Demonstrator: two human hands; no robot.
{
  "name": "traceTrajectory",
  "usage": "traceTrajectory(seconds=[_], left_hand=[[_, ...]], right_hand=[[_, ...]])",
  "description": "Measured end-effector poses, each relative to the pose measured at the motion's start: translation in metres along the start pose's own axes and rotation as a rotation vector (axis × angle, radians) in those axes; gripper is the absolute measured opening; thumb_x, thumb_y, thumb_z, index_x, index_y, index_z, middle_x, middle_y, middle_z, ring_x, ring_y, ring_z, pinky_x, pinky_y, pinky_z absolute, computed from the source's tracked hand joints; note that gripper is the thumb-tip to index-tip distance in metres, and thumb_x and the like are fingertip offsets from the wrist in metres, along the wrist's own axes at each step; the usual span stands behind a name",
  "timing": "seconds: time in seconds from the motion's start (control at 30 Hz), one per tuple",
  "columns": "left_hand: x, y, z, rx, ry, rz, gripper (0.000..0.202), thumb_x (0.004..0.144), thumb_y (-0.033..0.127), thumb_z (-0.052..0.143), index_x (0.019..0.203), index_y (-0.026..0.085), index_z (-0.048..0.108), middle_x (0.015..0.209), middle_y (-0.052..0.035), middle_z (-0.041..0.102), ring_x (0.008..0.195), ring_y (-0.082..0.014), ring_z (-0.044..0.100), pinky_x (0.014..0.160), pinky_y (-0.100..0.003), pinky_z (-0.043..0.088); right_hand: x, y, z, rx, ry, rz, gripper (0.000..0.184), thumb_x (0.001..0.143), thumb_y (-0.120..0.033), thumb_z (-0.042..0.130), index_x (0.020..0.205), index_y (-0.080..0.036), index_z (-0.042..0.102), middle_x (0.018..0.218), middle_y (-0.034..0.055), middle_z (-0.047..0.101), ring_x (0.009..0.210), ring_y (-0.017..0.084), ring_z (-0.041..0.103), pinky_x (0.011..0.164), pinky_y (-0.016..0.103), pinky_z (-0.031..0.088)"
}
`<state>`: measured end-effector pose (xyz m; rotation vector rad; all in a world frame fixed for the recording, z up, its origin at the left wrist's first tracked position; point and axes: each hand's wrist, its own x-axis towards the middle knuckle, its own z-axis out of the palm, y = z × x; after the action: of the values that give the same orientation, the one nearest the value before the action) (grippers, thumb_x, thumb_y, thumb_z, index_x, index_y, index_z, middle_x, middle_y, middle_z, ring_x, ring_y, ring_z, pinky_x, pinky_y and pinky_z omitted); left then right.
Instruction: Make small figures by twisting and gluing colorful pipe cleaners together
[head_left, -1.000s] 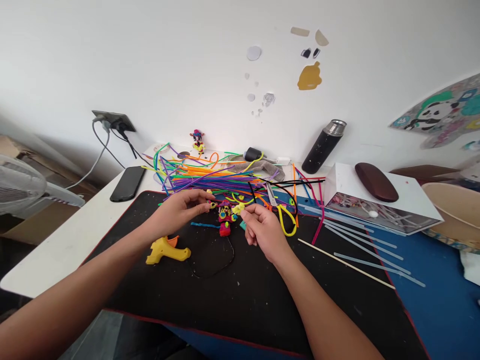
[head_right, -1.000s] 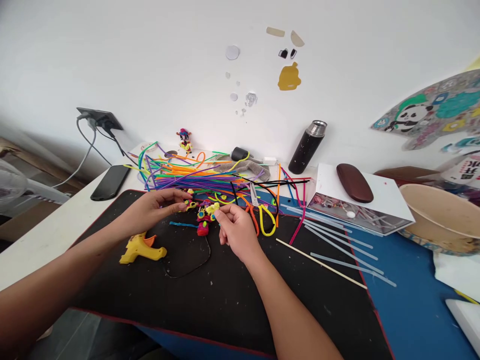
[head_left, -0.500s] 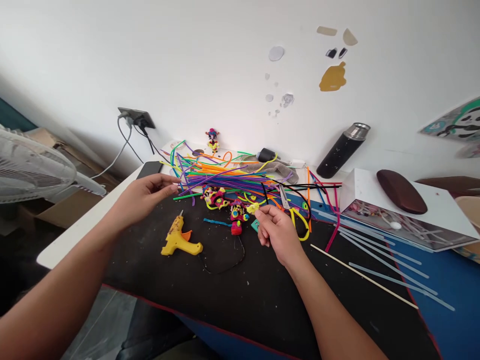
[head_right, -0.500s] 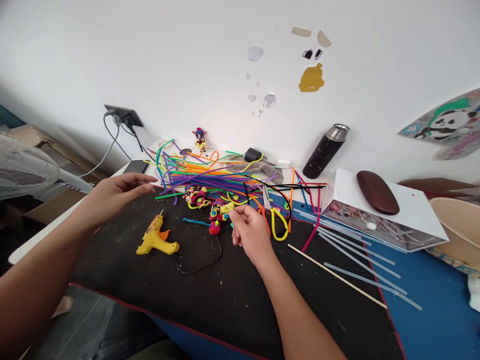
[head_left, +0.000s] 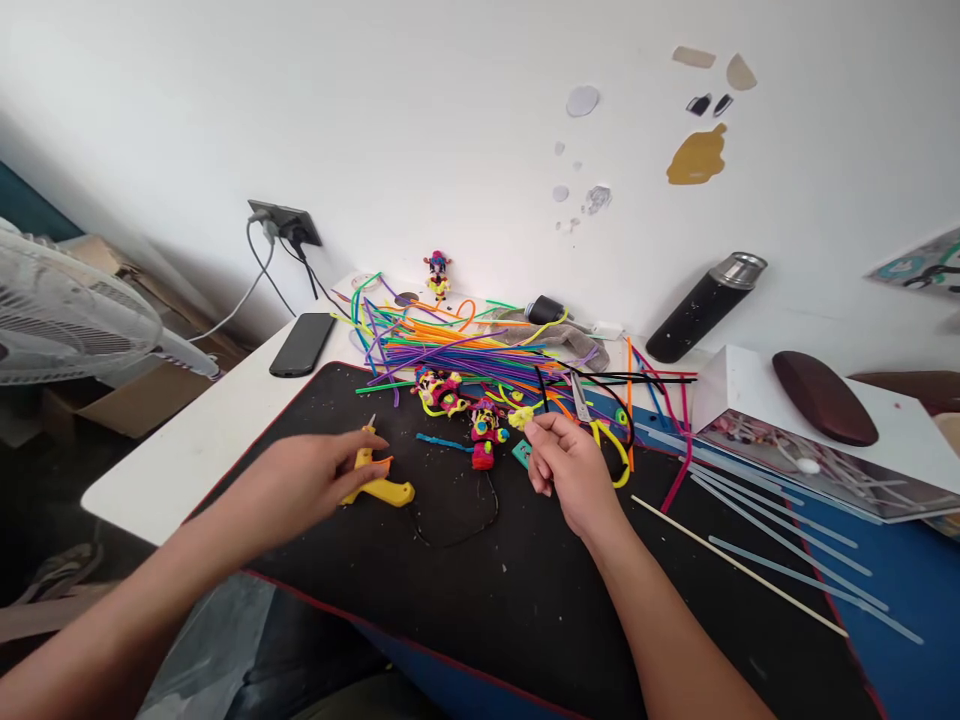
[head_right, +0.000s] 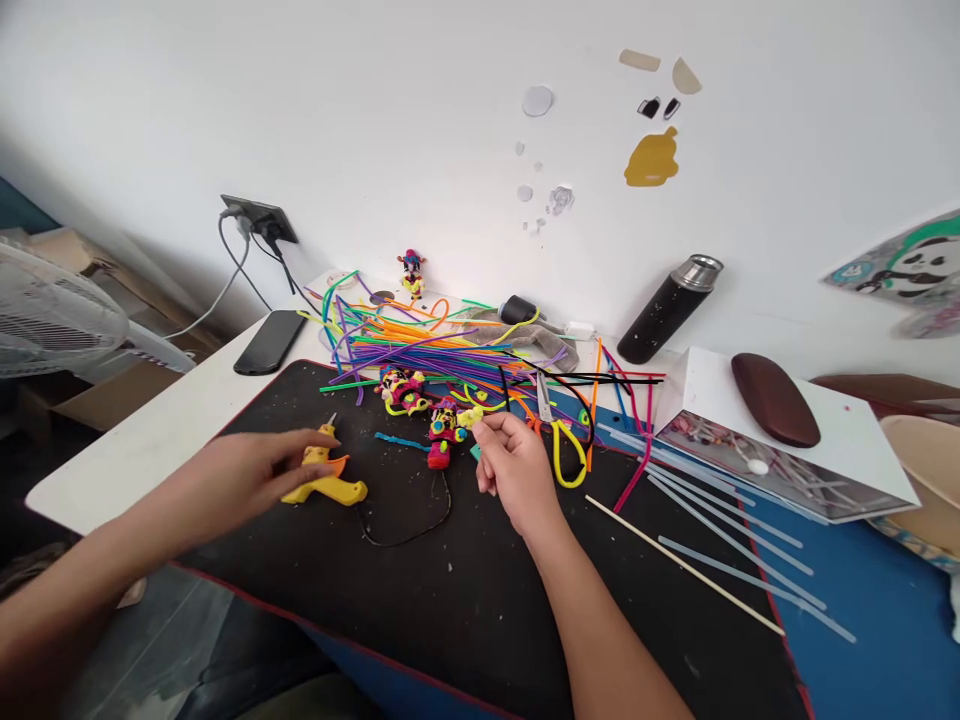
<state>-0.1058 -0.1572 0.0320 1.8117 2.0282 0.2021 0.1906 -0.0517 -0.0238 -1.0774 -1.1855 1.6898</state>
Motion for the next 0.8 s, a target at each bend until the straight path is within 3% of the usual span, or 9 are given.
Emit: traceTrajectory(seconds=[0.1, 0.17, 0.3, 0.47, 0.57, 0.67, 0.77, 0.8], left_hand=[[-0.008, 0.004, 0.019, 0.250, -0.173, 0.051, 0.062, 0.098, 0.057, 0.047, 0.147, 0.023, 0.062, 0.087, -0.0113, 0.080, 0.077, -0.0313, 0.075, 0.069, -0.034, 0.049], [-0.009, 0.001, 0.030, 0.330, -0.204, 0.048, 0.063, 0.099, 0.053, 0.046, 0.153, 0.022, 0.056, 0.089, -0.0131, 0.080, 0.080, -0.0331, 0.076, 0.070, -0.035, 0.051], [-0.010, -0.013, 0.040, 0.253, -0.151, 0.110, 0.051, 0.100, 0.042, 0.043, 0.142, 0.026, 0.068, 0.106, -0.0133, 0.082, 0.090, -0.0332, 0.078, 0.077, -0.037, 0.055], [-0.017, -0.033, 0.025, -0.043, -0.145, 0.225, 0.036, 0.094, 0.051, 0.060, 0.118, 0.035, 0.081, 0.119, -0.0080, 0.080, 0.109, -0.0327, 0.074, 0.096, -0.037, 0.053], [-0.024, -0.042, 0.013, -0.159, -0.182, 0.169, 0.027, 0.090, 0.055, 0.065, 0.101, 0.040, 0.085, 0.104, -0.0041, 0.082, 0.095, -0.0304, 0.076, 0.086, -0.033, 0.055], [-0.031, -0.045, 0.015, -0.161, -0.076, 0.081, 0.027, 0.086, 0.058, 0.065, 0.090, 0.040, 0.084, 0.102, -0.0041, 0.082, 0.092, -0.0334, 0.076, 0.084, -0.036, 0.055], [-0.037, -0.038, 0.032, 0.002, 0.043, -0.012, 0.044, 0.087, 0.063, 0.058, 0.103, 0.030, 0.082, 0.102, -0.0137, 0.082, 0.088, -0.0397, 0.076, 0.076, -0.042, 0.054], [-0.038, -0.034, 0.038, 0.083, 0.061, -0.060, 0.053, 0.085, 0.067, 0.058, 0.108, 0.025, 0.080, 0.089, -0.0163, 0.081, 0.076, -0.0415, 0.075, 0.065, -0.042, 0.051]], right_hand=[[-0.001, 0.001, 0.002, -0.004, -0.020, 0.014, 0.044, 0.080, -0.059, 0.081, 0.084, -0.021, 0.059, 0.046, -0.0114, 0.041, 0.035, 0.009, 0.046, 0.034, 0.018, 0.029], [-0.001, 0.001, 0.003, -0.009, -0.024, 0.019, 0.045, 0.079, -0.060, 0.081, 0.084, -0.021, 0.059, 0.046, -0.0114, 0.041, 0.035, 0.009, 0.046, 0.034, 0.018, 0.028], [-0.002, 0.000, 0.004, -0.019, -0.014, 0.020, 0.046, 0.078, -0.061, 0.080, 0.084, -0.021, 0.058, 0.046, -0.0115, 0.041, 0.035, 0.009, 0.046, 0.034, 0.018, 0.028], [-0.003, 0.000, 0.004, -0.026, -0.026, 0.025, 0.042, 0.081, -0.058, 0.079, 0.084, -0.021, 0.060, 0.045, -0.0110, 0.041, 0.035, 0.009, 0.046, 0.034, 0.019, 0.029], [-0.003, -0.001, 0.005, -0.027, -0.032, 0.029, 0.041, 0.081, -0.058, 0.078, 0.084, -0.021, 0.060, 0.046, -0.0107, 0.042, 0.036, 0.010, 0.046, 0.035, 0.019, 0.030], [-0.004, -0.001, 0.006, -0.029, -0.043, 0.032, 0.041, 0.082, -0.057, 0.078, 0.084, -0.021, 0.060, 0.046, -0.0108, 0.042, 0.036, 0.009, 0.046, 0.035, 0.019, 0.030], [-0.005, 0.000, 0.008, -0.035, -0.054, 0.039, 0.040, 0.082, -0.057, 0.077, 0.084, -0.021, 0.060, 0.046, -0.0111, 0.042, 0.036, 0.009, 0.045, 0.035, 0.019, 0.029], [-0.005, 0.000, 0.008, -0.039, -0.052, 0.040, 0.040, 0.082, -0.056, 0.077, 0.084, -0.021, 0.060, 0.046, -0.0111, 0.041, 0.036, 0.009, 0.045, 0.035, 0.019, 0.029]])
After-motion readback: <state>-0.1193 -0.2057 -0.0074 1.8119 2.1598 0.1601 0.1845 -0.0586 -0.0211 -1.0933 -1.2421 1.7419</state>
